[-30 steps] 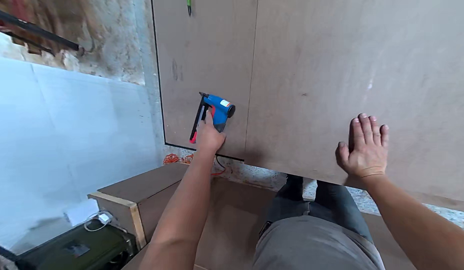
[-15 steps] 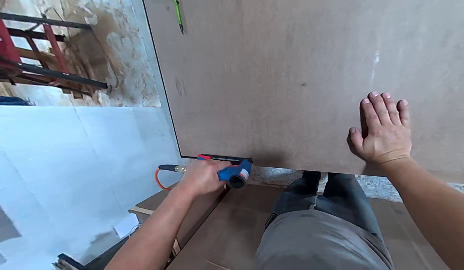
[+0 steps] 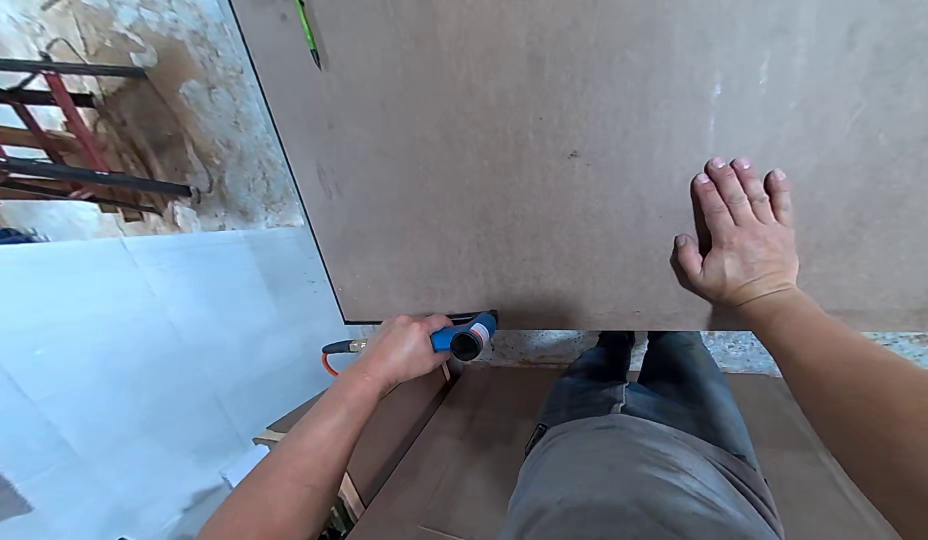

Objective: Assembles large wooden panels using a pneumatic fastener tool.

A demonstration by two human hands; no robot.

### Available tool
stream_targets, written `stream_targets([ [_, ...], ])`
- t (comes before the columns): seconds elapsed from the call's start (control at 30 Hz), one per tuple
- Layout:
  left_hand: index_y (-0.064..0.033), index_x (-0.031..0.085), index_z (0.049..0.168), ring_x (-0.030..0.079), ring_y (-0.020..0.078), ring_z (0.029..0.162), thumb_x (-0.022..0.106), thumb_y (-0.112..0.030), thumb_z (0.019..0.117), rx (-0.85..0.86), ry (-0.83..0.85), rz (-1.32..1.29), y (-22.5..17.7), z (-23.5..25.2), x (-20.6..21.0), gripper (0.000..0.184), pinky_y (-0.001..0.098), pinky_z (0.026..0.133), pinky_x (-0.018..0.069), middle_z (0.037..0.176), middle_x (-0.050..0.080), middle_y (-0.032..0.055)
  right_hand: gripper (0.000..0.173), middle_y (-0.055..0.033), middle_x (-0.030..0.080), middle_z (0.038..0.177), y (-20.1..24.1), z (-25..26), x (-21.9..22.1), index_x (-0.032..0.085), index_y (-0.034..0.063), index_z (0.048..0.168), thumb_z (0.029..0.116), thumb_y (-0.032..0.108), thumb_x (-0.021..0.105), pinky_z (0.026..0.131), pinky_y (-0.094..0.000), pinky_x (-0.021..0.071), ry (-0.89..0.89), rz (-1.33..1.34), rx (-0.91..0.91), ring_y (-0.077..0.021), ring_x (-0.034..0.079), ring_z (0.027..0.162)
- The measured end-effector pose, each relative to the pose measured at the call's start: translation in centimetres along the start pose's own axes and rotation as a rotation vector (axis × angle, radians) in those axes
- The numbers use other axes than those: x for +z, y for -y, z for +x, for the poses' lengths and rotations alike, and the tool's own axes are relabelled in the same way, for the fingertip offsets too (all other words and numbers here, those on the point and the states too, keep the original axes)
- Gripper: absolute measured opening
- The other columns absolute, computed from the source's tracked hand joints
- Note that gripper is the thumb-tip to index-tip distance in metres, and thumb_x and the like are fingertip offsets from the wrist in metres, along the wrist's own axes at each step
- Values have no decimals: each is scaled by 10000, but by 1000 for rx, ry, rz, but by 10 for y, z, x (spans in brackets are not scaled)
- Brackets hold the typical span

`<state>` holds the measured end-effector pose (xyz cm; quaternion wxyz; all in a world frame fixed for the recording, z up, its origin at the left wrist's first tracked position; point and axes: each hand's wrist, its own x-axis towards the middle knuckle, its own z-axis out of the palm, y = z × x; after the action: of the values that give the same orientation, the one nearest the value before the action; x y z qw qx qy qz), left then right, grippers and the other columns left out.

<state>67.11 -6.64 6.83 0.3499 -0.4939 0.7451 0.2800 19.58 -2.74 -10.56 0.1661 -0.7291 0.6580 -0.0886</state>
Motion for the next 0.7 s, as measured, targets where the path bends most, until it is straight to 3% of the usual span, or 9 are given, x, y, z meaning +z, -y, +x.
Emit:
stream_targets([
  [0.1, -214, 730, 1194, 741, 273, 841, 801, -304, 851, -1, 14, -7, -4, 3, 0, 361, 577, 763, 582, 901, 762, 62, 738, -26, 255, 1712, 0, 0, -2, 311, 180, 1633, 997, 555, 304, 1276, -571, 75, -5, -3, -2, -249, 188, 1591],
  [0.43, -197, 734, 1127, 732, 253, 803, 813, -248, 810, 91, 4, -40, -50, 23, -6, 331, 561, 719, 592, 877, 751, 46, 739, -21, 255, 1712, 0, 1, 2, 316, 177, 1633, 990, 542, 339, 1279, -568, 84, -16, -2, -6, -239, 192, 1590],
  [0.7, -221, 732, 1145, 733, 218, 822, 832, -256, 798, 142, 42, -60, -103, 45, -11, 363, 530, 728, 600, 894, 753, 16, 736, -15, 260, 1710, -1, 2, 1, 329, 172, 1628, 992, 543, 351, 1284, -554, 76, -20, 4, -4, -228, 192, 1590],
])
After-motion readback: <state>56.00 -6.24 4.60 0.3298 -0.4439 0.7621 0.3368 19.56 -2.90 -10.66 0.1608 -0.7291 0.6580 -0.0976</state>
